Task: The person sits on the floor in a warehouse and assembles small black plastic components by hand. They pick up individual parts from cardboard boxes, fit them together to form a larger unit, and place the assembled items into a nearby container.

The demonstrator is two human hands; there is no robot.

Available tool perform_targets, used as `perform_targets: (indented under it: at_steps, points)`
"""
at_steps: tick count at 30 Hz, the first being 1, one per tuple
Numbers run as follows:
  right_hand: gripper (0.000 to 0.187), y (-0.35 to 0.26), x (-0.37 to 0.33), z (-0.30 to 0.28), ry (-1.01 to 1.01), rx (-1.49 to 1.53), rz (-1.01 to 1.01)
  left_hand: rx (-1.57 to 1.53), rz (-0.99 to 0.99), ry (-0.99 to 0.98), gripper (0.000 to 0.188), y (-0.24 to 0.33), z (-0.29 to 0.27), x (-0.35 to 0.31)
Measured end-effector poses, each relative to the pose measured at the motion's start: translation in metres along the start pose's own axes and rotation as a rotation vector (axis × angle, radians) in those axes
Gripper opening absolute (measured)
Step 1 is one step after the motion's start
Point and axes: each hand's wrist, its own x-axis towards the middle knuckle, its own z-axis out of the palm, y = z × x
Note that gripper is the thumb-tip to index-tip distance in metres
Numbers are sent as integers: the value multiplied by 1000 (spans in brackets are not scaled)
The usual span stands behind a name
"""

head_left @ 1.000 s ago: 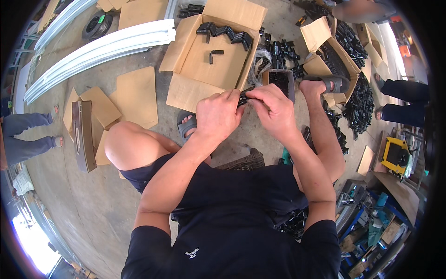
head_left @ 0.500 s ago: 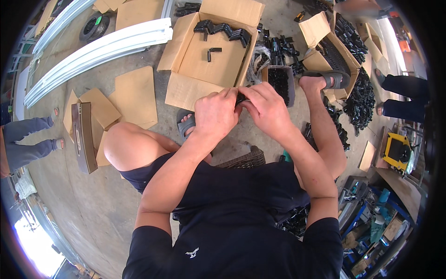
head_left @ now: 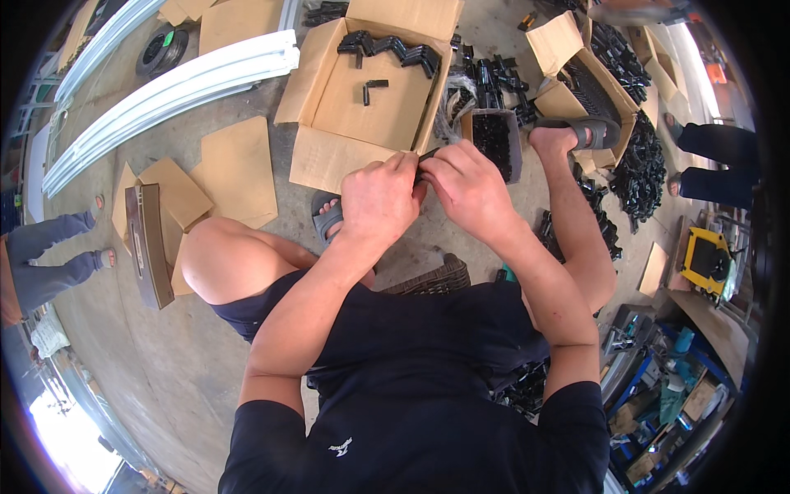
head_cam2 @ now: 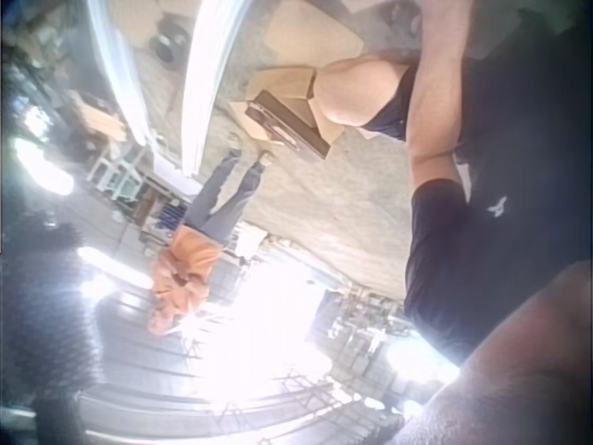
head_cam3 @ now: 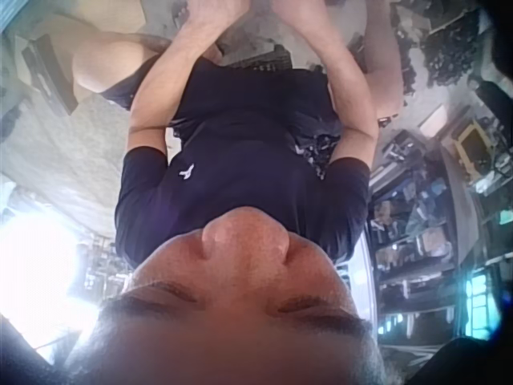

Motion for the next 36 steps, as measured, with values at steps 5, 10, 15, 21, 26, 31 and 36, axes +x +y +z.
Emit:
perform_targets:
  at_steps: [5,10,15,21,26,31,36]
  points:
    - [33,-1,-3,2,-69,-64,9,10,-16,-13,28,2,-2,1]
    - [60,14,3,-14,-6,108,191,-69,-51,9,32,-3,-6,-1]
    - [53,41,-32,-10,-131,1226,677,-449,-212,-226,35,-1,-28,4]
    - [39,32,-37,7,13,1368,621,-878,-276,-355,30,0,-31,5]
    - [35,32,-36,-2,96,1311,638,-888,-155,-101,38,4,-11,1]
    - [35,31,-40,-3,176,1315,657,-1119,-202,-36,31,21,-5,0]
    - [33,28,-39,-4,185,1266,727,-1273,-164,-28,23,12,10,2]
